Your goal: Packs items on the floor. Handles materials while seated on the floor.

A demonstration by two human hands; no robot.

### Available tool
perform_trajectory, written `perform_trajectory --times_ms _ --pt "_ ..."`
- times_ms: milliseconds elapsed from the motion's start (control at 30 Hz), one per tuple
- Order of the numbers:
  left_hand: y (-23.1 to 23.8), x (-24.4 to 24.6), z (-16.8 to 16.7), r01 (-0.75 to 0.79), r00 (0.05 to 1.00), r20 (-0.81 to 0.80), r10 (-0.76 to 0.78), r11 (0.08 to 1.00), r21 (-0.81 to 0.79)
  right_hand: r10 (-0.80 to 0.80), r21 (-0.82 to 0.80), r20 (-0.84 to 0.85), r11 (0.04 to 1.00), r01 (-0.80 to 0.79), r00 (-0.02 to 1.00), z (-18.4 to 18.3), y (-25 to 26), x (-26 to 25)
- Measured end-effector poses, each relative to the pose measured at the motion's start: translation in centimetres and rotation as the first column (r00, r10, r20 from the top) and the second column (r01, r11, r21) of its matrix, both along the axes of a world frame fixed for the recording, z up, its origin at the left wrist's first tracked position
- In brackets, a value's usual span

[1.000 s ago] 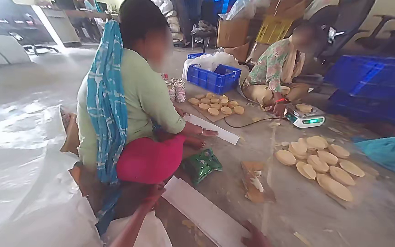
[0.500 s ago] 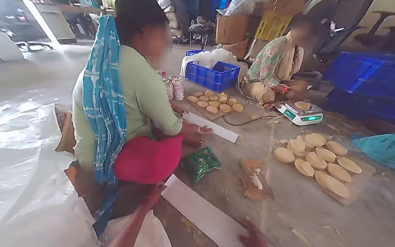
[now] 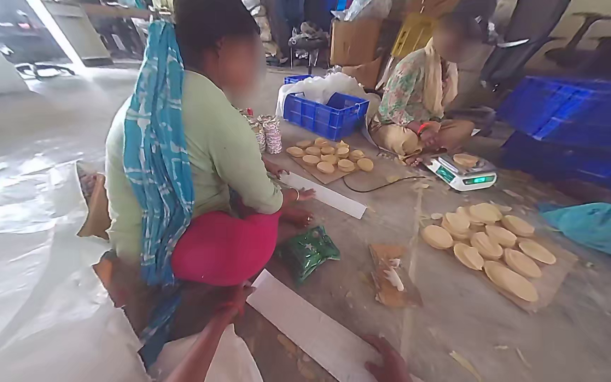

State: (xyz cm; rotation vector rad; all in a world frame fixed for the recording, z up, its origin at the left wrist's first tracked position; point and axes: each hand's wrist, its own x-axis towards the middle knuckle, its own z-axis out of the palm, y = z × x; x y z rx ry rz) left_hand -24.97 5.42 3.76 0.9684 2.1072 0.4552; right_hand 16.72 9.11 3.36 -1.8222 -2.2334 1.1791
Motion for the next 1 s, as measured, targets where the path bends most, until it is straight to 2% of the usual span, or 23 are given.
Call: perform_trajectory --times_ms 167,200,333,367,600,1000 --pt "0.3 -1.0 -2.3 0.007 0.997 -0.08 -0.006 1.0 0.02 -0.002 -0.013 0.043 1.0 0.003 0.999 -0.3 0.2 0.0" --pt "0.2 -0.8 -1.9 0.003 0.997 -0.073 -0.001 1.0 0.021 -0.004 -0.015 0.05 1.0 0.004 0.999 -0.2 0.2 -0.1" --pt "-0.4 2.1 3.5 -0.047 0.999 0.013 0.046 0.999 0.027 -0.011 0.004 0.066 1.0 0.011 0.998 0.0 -0.1 -0.3" --pt "-0.4 2.1 3.5 -0.051 0.999 0.021 0.05 0.998 0.031 -0.011 0.009 0.073 1.0 0.011 0.997 0.0 0.0 -0.3" --pt "-0.1 -0.4 -1.8 0.003 0.998 -0.062 0.003 0.995 0.096 -0.034 0.121 0.057 0.992 0.026 0.998 -0.7 -0.4 -0.2" --pt "-0.4 -1.0 -1.9 0.045 0.993 -0.112 -0.044 0.999 0.005 -0.073 0.09 0.066 0.994 0.067 0.995 -0.8 -0.7 -0.1"
